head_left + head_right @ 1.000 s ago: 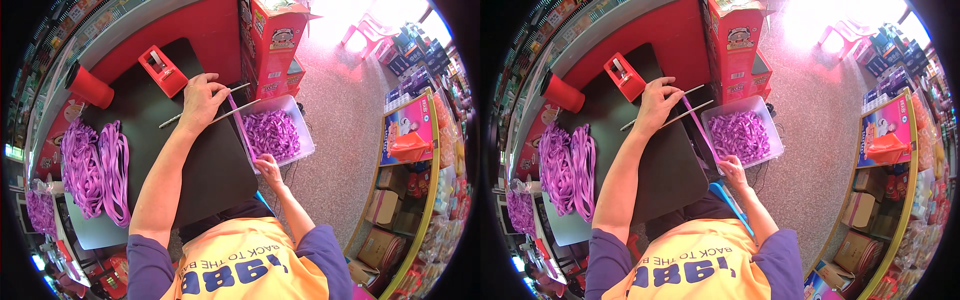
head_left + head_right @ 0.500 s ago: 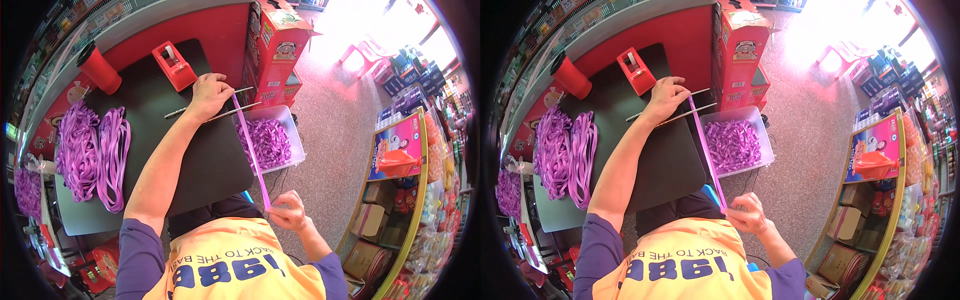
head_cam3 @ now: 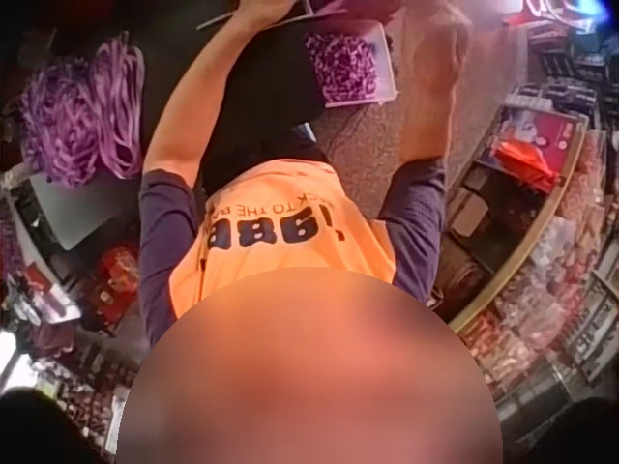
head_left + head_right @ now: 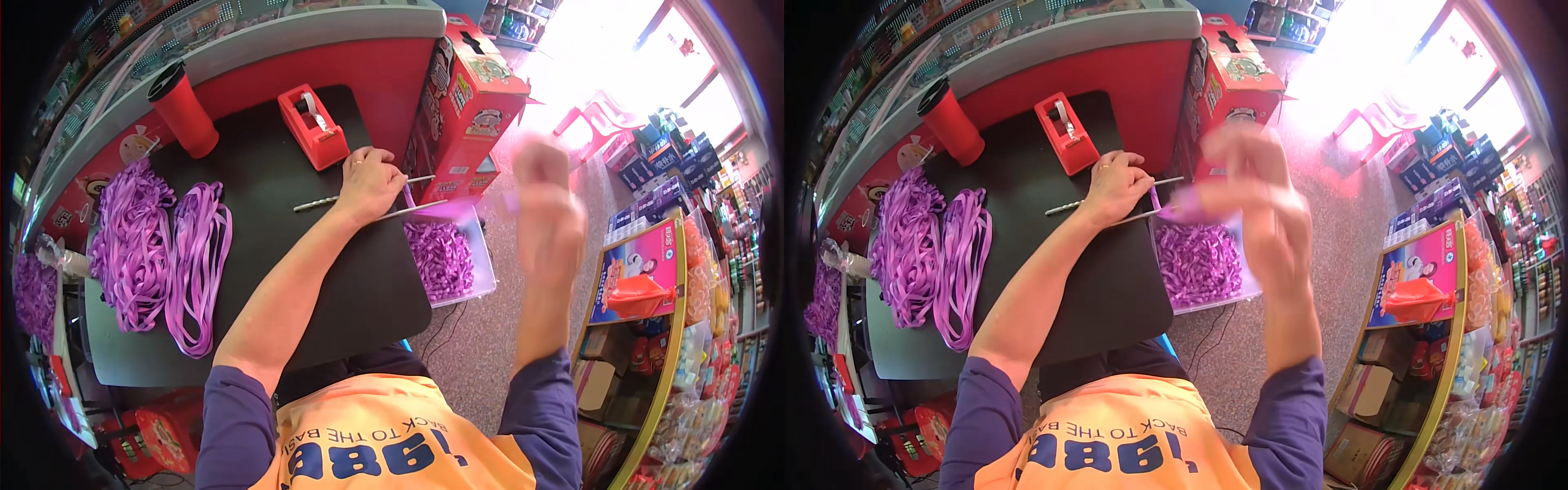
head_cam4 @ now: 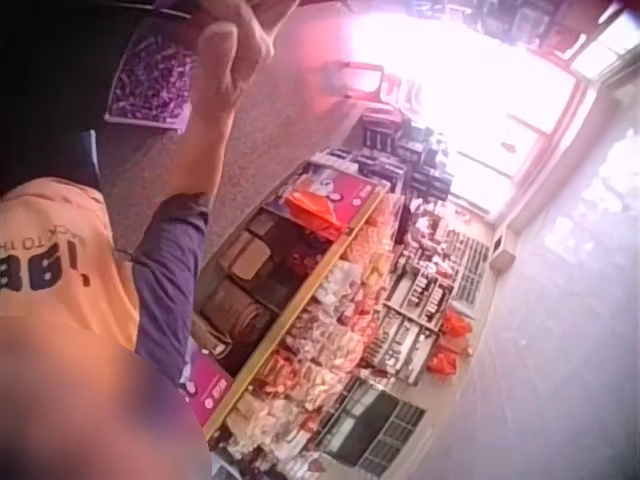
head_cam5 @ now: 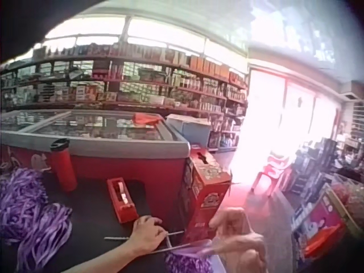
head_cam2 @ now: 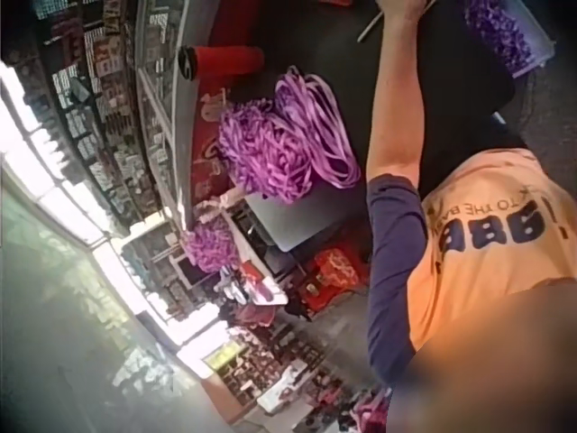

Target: The person wraps purple ribbon strips around a pair of parallel metal rods to create loops or bows for packaging.

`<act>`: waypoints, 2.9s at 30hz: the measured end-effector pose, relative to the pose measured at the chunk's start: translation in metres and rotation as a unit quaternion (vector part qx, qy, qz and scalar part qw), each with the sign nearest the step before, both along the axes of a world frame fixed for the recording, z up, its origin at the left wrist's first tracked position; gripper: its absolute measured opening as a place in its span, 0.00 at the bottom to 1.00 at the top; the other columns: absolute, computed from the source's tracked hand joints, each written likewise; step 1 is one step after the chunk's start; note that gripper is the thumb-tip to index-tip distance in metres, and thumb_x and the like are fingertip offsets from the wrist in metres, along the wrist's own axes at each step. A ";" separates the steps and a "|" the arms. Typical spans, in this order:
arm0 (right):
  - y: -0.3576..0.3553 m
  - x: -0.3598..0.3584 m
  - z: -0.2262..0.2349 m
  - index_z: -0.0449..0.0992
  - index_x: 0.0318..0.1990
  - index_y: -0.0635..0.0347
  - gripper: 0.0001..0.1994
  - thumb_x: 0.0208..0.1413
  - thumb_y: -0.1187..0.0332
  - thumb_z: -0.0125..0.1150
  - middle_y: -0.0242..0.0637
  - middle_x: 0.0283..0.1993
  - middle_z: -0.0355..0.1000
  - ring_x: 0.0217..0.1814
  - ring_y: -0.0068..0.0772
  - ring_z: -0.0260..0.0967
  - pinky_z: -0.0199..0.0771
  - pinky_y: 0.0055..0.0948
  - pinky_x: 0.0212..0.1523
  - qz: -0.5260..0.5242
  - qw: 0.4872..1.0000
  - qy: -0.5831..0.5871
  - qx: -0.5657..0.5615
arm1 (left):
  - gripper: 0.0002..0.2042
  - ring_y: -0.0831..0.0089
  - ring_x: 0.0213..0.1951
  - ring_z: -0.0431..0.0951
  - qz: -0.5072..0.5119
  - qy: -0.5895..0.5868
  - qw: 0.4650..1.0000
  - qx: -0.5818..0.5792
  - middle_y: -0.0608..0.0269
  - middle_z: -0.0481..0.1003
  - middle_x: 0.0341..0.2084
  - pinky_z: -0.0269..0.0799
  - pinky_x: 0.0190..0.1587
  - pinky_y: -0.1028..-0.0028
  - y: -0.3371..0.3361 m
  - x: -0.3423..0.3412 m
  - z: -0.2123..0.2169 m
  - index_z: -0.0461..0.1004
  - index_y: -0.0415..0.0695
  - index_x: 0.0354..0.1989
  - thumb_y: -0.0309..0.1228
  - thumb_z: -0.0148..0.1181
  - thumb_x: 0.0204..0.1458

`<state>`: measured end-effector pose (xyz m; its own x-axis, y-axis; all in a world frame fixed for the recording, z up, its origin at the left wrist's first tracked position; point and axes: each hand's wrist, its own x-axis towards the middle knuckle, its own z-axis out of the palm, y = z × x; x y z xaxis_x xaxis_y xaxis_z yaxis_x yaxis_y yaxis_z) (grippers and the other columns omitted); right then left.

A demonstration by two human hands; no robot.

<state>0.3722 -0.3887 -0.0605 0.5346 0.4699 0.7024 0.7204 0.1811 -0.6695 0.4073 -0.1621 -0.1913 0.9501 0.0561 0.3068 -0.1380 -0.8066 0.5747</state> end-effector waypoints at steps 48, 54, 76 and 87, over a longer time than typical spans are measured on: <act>-0.032 -0.074 -0.157 0.79 0.31 0.59 0.29 0.59 0.42 0.43 0.36 0.37 0.61 0.44 0.34 0.57 0.56 0.34 0.49 -0.191 0.963 0.086 -0.169 | 0.08 0.58 0.58 0.61 0.004 -0.033 0.999 -0.036 0.57 0.69 0.50 0.56 0.61 0.62 -0.007 -0.010 0.005 0.81 0.45 0.28 0.26 0.61 0.36; -0.025 -0.070 -0.124 0.80 0.31 0.57 0.27 0.54 0.40 0.48 0.37 0.39 0.62 0.46 0.38 0.57 0.54 0.37 0.51 -0.193 0.963 0.059 -0.179 | 0.09 0.57 0.57 0.61 0.003 -0.037 0.999 -0.031 0.57 0.69 0.50 0.55 0.61 0.62 -0.005 -0.010 0.006 0.81 0.45 0.28 0.27 0.61 0.36; 0.082 0.164 -0.143 0.78 0.47 0.61 0.31 0.65 0.46 0.32 0.48 0.71 0.48 0.74 0.42 0.42 0.38 0.36 0.70 0.009 0.962 0.184 -0.202 | 0.07 0.58 0.55 0.63 0.022 -0.054 0.998 -0.037 0.57 0.71 0.47 0.57 0.60 0.63 -0.004 -0.010 0.004 0.82 0.45 0.26 0.28 0.63 0.35; 0.027 0.069 -0.216 0.67 0.56 0.65 0.24 0.67 0.55 0.34 0.43 0.55 0.65 0.58 0.34 0.61 0.58 0.31 0.59 -0.059 0.947 0.251 -0.193 | 0.06 0.58 0.55 0.63 0.019 -0.066 0.997 -0.046 0.57 0.70 0.47 0.56 0.60 0.62 -0.011 -0.007 0.002 0.81 0.45 0.24 0.28 0.63 0.35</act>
